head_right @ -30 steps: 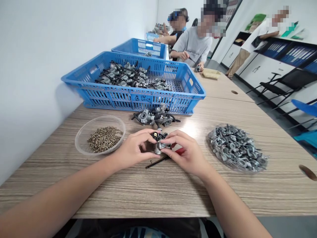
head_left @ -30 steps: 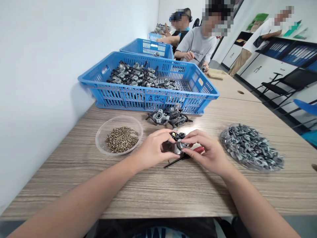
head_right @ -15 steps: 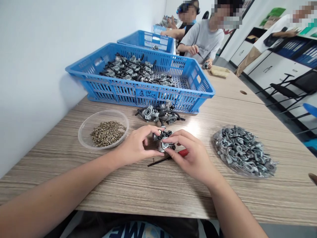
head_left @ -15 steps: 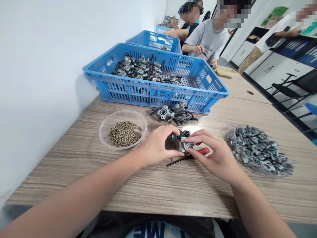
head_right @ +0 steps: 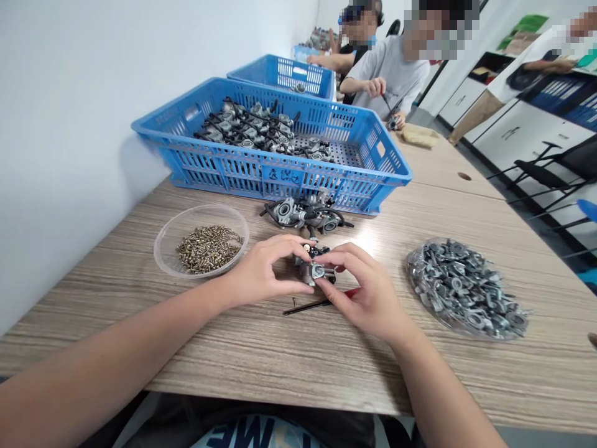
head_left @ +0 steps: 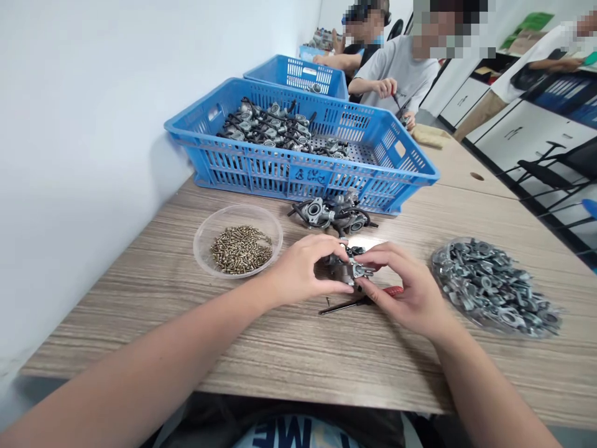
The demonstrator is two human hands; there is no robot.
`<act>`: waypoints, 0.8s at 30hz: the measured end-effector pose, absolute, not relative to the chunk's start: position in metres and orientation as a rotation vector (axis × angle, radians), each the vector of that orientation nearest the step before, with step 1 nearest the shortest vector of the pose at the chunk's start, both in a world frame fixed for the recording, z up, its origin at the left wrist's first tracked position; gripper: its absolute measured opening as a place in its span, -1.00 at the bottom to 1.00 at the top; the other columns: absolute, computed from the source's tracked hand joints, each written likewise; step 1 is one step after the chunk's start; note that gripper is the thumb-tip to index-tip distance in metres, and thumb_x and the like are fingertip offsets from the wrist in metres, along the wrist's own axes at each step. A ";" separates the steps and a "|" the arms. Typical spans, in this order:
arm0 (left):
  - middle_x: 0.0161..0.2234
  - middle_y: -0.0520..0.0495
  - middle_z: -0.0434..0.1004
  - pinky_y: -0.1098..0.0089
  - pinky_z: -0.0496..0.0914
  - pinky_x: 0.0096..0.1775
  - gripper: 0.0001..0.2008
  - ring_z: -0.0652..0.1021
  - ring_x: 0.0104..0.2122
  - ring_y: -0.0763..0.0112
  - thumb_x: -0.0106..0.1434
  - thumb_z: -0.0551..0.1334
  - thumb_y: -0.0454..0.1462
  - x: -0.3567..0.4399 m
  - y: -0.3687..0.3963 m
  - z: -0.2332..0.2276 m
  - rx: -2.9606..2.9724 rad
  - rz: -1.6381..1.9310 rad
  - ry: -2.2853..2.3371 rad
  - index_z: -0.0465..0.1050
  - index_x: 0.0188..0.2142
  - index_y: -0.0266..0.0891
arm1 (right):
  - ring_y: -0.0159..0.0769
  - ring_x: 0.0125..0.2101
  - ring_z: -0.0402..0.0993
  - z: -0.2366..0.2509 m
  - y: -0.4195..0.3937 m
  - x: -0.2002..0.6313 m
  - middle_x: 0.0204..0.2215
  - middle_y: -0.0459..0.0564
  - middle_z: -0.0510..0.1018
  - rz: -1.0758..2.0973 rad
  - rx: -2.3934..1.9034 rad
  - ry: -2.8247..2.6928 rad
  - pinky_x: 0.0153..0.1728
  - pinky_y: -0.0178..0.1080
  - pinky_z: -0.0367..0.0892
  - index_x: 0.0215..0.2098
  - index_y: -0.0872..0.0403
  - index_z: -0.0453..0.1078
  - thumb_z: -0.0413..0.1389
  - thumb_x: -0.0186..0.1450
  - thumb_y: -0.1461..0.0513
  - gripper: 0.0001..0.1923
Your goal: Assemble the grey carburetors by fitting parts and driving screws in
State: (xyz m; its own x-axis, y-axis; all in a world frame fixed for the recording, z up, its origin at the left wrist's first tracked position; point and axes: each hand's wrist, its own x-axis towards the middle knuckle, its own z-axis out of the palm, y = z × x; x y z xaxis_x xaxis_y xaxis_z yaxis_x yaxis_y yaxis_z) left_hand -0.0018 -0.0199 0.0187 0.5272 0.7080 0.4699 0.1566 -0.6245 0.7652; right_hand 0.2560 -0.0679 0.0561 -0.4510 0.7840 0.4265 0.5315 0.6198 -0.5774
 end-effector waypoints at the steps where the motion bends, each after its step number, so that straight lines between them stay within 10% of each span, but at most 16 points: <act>1: 0.13 -0.14 0.72 -0.01 0.50 0.29 -0.54 0.65 0.23 0.01 0.16 0.70 -0.17 -0.001 -0.020 0.019 2.094 1.061 0.719 0.63 -0.02 -0.09 | -0.07 -0.08 0.62 0.056 -0.068 0.256 -0.06 0.07 0.64 0.460 -1.023 -2.172 -0.07 -0.02 0.58 0.20 -0.12 0.57 0.32 0.51 0.22 -0.69; 24: 0.12 -0.12 0.70 0.07 0.46 0.19 -0.43 0.64 0.12 0.06 0.12 0.72 -0.04 0.009 -0.029 0.014 2.091 1.143 0.801 0.54 -0.03 -0.13 | -0.07 -0.04 0.61 0.049 -0.058 0.267 -0.03 0.04 0.62 0.499 -0.996 -2.171 -0.02 -0.04 0.50 0.16 -0.13 0.62 0.38 0.46 0.30 -0.66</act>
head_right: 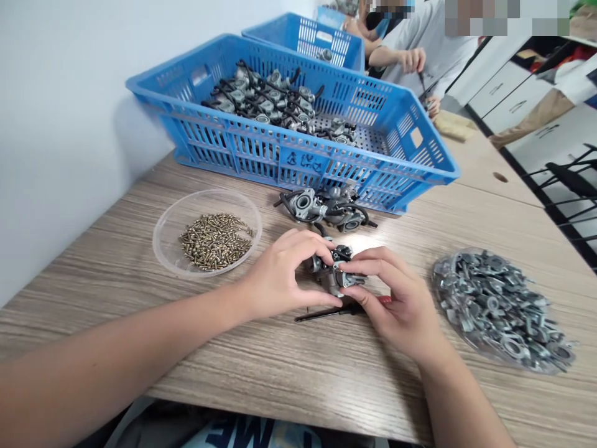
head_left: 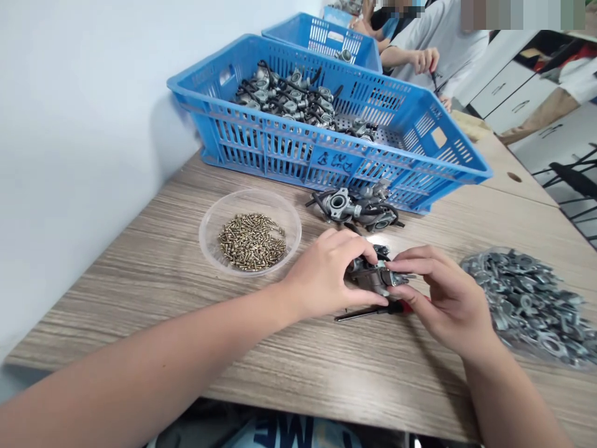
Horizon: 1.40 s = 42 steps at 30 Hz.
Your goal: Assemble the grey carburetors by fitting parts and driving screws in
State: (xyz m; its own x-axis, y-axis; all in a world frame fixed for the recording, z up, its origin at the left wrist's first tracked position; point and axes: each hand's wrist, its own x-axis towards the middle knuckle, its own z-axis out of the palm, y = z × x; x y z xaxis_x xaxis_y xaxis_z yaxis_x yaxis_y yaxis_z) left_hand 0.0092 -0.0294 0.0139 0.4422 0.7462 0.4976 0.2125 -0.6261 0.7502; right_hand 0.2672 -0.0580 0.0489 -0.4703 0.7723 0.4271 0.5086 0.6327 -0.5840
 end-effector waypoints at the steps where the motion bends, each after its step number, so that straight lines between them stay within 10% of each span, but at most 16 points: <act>1: 0.12 -0.12 0.70 0.08 0.47 0.19 -0.42 0.64 0.12 0.06 0.12 0.72 -0.04 0.009 -0.030 0.014 2.091 1.146 0.804 0.54 -0.03 -0.13 | -0.08 -0.05 0.61 0.049 -0.058 0.268 -0.04 0.04 0.62 0.502 -0.993 -2.168 -0.03 -0.04 0.49 0.15 -0.12 0.62 0.38 0.45 0.30 -0.66; 18: 0.12 -0.21 0.75 0.01 0.45 0.29 -0.89 0.64 0.17 0.09 0.43 0.48 -0.32 0.006 -0.026 0.016 2.010 1.226 0.640 0.67 -0.07 -0.20 | -0.07 -0.10 0.63 0.032 -0.056 0.269 -0.10 0.03 0.67 0.654 -0.889 -2.001 -0.09 -0.03 0.49 0.02 -0.11 0.62 0.43 0.39 0.35 -0.69; 42: 0.10 -0.08 0.76 -0.04 0.39 0.30 -0.88 0.62 0.16 0.12 0.45 0.49 -0.30 0.007 -0.026 0.018 2.018 1.129 0.714 0.75 -0.05 -0.07 | -0.15 0.00 0.68 0.037 -0.051 0.283 0.00 0.04 0.72 1.113 -0.898 -1.875 0.04 -0.11 0.58 0.04 -0.15 0.73 0.40 0.48 0.23 -0.80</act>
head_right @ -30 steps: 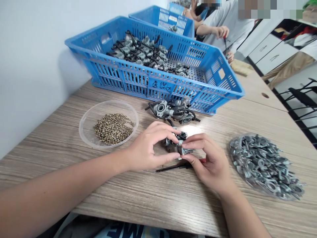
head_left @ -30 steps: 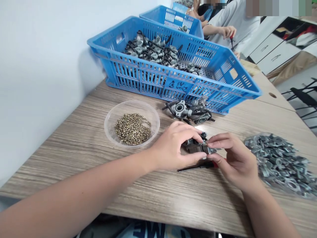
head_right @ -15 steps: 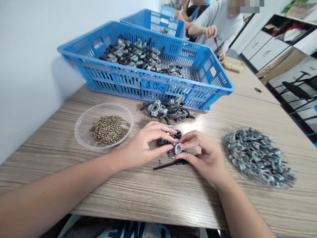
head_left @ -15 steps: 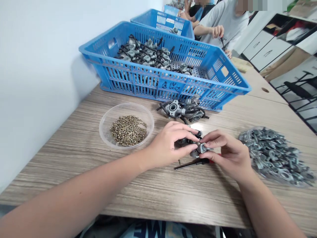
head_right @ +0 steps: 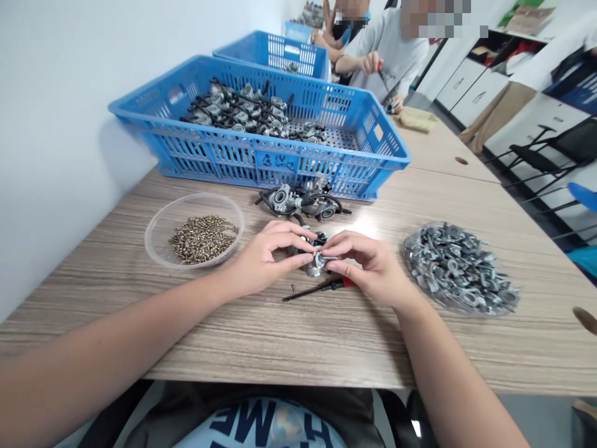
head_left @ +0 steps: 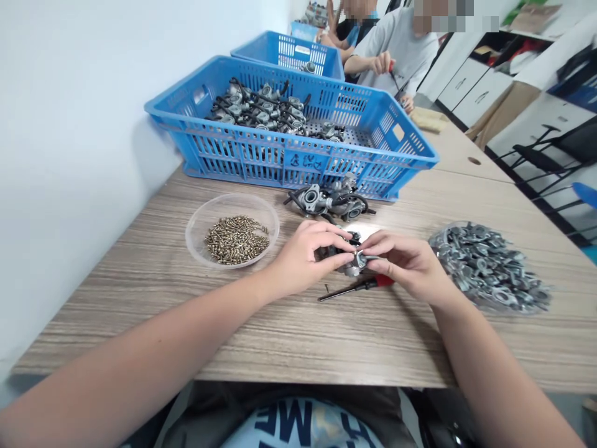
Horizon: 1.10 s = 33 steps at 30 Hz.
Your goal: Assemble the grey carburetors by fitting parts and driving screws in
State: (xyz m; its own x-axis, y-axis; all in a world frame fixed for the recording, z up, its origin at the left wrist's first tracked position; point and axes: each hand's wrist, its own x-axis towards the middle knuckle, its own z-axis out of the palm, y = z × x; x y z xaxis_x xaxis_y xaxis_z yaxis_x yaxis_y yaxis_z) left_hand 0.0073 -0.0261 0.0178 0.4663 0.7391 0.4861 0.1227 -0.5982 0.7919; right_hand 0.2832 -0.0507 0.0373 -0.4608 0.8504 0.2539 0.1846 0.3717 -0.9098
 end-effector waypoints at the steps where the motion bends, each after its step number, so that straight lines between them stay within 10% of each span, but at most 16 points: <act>1: 0.09 -0.08 0.76 -0.05 0.39 0.30 -0.88 0.62 0.15 0.13 0.44 0.49 -0.30 0.008 -0.026 0.017 2.019 1.139 0.715 0.75 -0.06 -0.06 | -0.16 0.00 0.68 0.036 -0.050 0.282 -0.01 0.04 0.72 1.148 -0.888 -1.849 0.04 -0.12 0.57 0.02 -0.14 0.74 0.41 0.47 0.23 -0.82; 33: 0.08 -0.10 0.78 -0.11 0.39 0.31 -0.87 0.65 0.13 0.11 0.38 0.54 -0.27 0.009 -0.024 0.015 1.988 1.146 0.693 0.74 -0.09 -0.08 | -0.24 -0.16 0.63 0.034 -0.040 0.278 -0.18 0.00 0.71 1.361 -0.927 -1.664 -0.08 -0.18 0.57 -0.22 -0.01 0.69 0.52 0.34 0.03 -0.75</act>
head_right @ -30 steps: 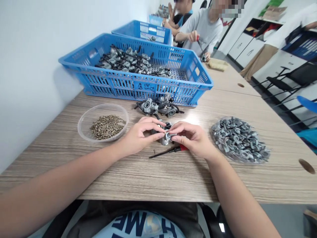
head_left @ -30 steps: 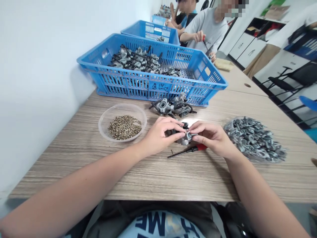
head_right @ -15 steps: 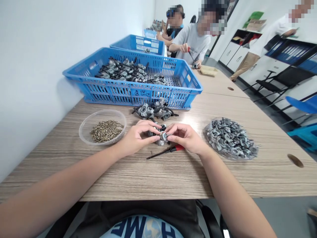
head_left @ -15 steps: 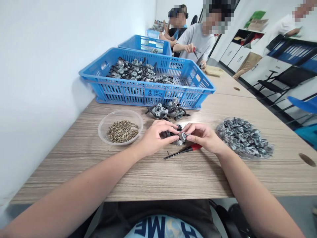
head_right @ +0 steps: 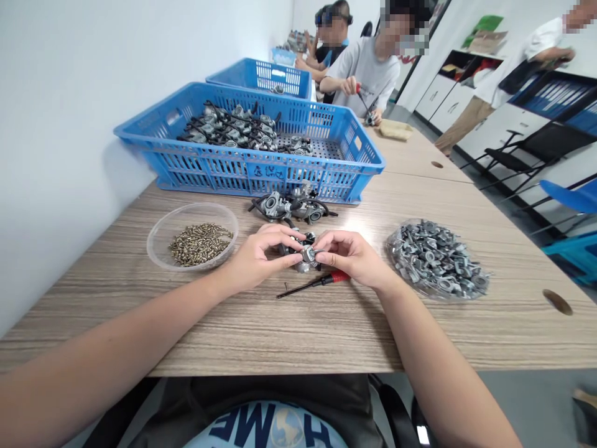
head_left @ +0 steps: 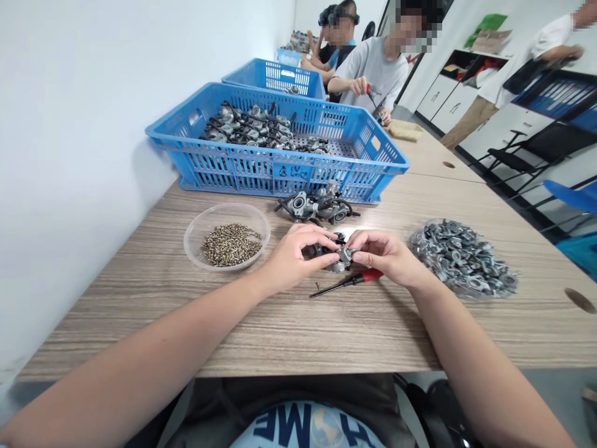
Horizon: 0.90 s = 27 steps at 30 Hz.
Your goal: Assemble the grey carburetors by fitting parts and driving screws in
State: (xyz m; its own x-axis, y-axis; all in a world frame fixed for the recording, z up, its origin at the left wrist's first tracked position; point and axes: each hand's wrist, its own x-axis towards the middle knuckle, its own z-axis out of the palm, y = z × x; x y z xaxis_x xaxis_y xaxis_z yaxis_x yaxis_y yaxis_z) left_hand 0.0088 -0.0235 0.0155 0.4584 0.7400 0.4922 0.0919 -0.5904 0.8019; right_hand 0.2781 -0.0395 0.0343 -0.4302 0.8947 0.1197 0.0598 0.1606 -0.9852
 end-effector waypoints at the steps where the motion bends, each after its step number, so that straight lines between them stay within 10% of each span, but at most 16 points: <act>1: 0.09 -0.11 0.78 -0.12 0.39 0.31 -0.88 0.65 0.13 0.11 0.39 0.54 -0.27 0.009 -0.023 0.016 1.983 1.145 0.686 0.74 -0.09 -0.08 | -0.24 -0.18 0.62 0.035 -0.040 0.278 -0.19 0.01 0.71 1.360 -0.936 -1.660 -0.09 -0.18 0.57 -0.23 -0.01 0.69 0.53 0.34 0.02 -0.75; 27: 0.14 -0.13 0.74 -0.12 0.37 0.31 -0.75 0.59 0.19 0.06 0.35 0.58 -0.23 0.007 -0.022 0.015 2.080 1.118 0.674 0.73 -0.01 -0.06 | -0.31 -0.30 0.55 0.039 -0.048 0.272 -0.30 -0.04 0.70 1.288 -0.984 -1.638 -0.25 -0.26 0.50 -0.23 0.00 0.70 0.55 0.30 0.05 -0.75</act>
